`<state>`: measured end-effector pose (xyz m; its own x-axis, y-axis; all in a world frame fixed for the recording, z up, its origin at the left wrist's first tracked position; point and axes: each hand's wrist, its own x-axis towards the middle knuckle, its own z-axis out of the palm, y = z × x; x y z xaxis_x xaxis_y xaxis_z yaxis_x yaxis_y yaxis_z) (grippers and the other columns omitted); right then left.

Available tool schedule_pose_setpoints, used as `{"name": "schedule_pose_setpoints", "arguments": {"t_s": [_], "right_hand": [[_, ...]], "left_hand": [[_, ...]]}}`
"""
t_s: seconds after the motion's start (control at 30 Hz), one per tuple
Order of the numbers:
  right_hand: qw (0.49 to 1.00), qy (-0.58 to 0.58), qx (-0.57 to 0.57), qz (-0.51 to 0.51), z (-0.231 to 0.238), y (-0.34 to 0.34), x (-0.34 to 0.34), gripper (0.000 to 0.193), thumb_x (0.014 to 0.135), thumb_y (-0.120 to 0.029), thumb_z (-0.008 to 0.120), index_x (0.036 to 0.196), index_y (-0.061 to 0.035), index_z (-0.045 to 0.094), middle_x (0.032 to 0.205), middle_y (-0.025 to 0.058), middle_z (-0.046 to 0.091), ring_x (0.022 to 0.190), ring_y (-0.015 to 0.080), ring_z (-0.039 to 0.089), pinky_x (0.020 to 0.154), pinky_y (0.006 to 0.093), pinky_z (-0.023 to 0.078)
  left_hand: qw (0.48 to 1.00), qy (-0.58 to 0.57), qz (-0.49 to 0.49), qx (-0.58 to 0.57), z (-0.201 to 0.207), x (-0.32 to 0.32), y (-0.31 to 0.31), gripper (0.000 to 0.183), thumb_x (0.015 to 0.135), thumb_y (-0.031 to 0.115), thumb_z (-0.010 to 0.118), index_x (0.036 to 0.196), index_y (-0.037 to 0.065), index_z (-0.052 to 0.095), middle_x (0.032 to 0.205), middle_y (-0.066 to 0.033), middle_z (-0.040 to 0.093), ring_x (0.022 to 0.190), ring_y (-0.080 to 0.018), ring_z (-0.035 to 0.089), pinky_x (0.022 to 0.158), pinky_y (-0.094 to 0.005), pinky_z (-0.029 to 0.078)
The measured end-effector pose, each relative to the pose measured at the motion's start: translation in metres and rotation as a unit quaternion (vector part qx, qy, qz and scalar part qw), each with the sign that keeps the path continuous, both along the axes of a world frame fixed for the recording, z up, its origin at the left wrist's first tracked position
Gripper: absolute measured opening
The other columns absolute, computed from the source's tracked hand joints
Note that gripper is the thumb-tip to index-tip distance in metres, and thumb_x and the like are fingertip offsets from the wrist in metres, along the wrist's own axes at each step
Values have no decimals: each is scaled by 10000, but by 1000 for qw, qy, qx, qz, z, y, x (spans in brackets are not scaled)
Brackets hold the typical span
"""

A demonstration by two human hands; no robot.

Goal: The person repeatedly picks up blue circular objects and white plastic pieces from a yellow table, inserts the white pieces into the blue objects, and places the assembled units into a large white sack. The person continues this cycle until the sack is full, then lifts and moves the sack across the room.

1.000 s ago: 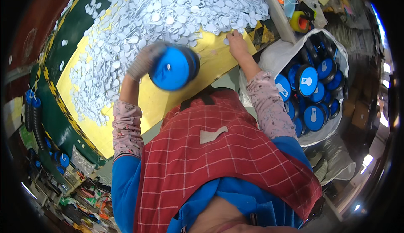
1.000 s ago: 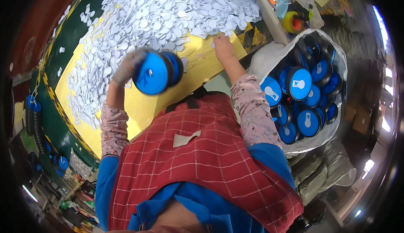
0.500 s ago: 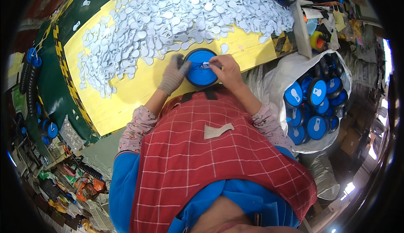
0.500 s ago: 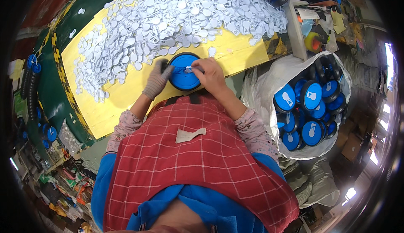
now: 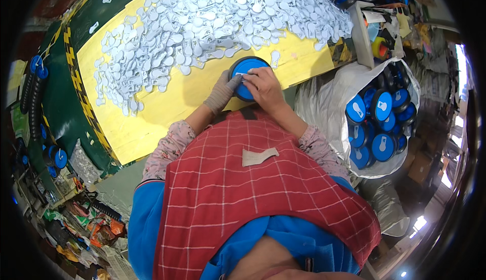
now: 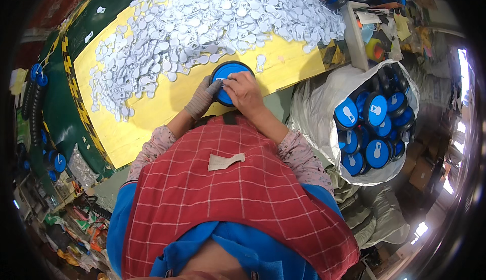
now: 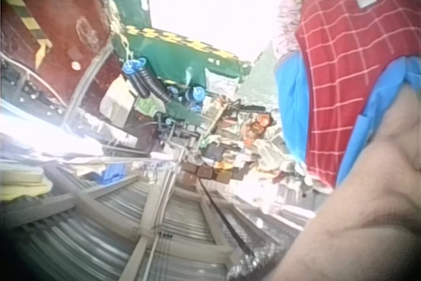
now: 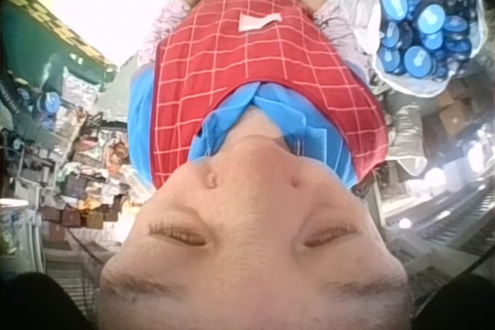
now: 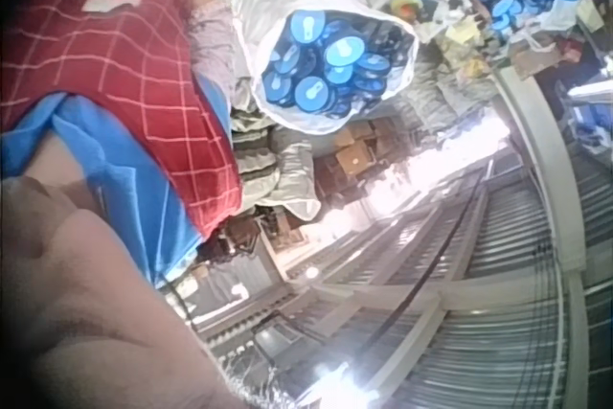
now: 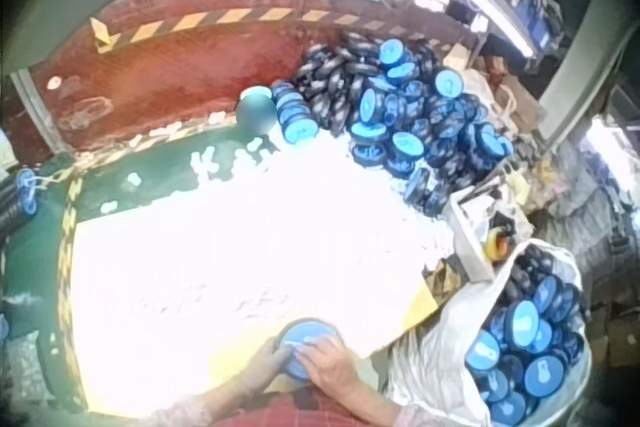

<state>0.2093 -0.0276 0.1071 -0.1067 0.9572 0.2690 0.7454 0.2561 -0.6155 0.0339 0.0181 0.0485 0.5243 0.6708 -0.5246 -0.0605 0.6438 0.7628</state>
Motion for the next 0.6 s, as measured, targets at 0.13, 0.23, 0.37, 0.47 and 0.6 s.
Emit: {"name": "schedule_pose_setpoints", "arguments": {"t_s": [0.13, 0.23, 0.37, 0.47, 0.6], "right_hand": [[985, 25, -104, -138, -15, 18, 17, 724, 646, -304, 855, 1279, -104, 564, 1185, 154, 591, 1112, 353, 570, 1003, 432, 438], [950, 63, -297, -69, -17, 38, 28, 923, 588, -360, 882, 1385, -149, 467, 1255, 193, 554, 1132, 371, 567, 988, 428, 464], [919, 186, -345, -41, -21, 48, 52, 588, 724, -300, 802, 1246, -107, 612, 1180, 164, 624, 1117, 341, 582, 954, 418, 489], [920, 220, -323, -20, -65, 54, 121, 252, 855, -119, 656, 1101, -83, 695, 1109, 105, 671, 1108, 312, 588, 919, 382, 506], [984, -80, -93, 129, -85, 59, 156, 276, 840, -68, 625, 1110, -95, 675, 1150, 99, 645, 1087, 319, 585, 895, 383, 512]], "left_hand": [[981, 136, -15, 140, -10, 9, -6, 470, 970, 359, 611, 1285, 26, 509, 1107, -102, 623, 950, -152, 587, 779, -293, 507], [980, 157, -17, 122, 2, 6, -1, 462, 960, 345, 619, 1261, 7, 525, 1065, -101, 634, 919, -152, 590, 751, -296, 505], [991, 108, -38, 74, 16, 5, 12, 431, 953, 299, 623, 1245, -3, 527, 1056, -98, 636, 914, -153, 587, 780, -295, 498], [983, 85, -3, 163, 47, 16, 0, 413, 929, 283, 660, 1221, 14, 546, 1070, -128, 640, 953, -198, 614, 831, -321, 504], [656, 300, -229, 653, 12, 4, 0, 334, 878, 151, 641, 1205, 97, 601, 1205, -114, 625, 1107, -296, 582, 946, -383, 485]]}}
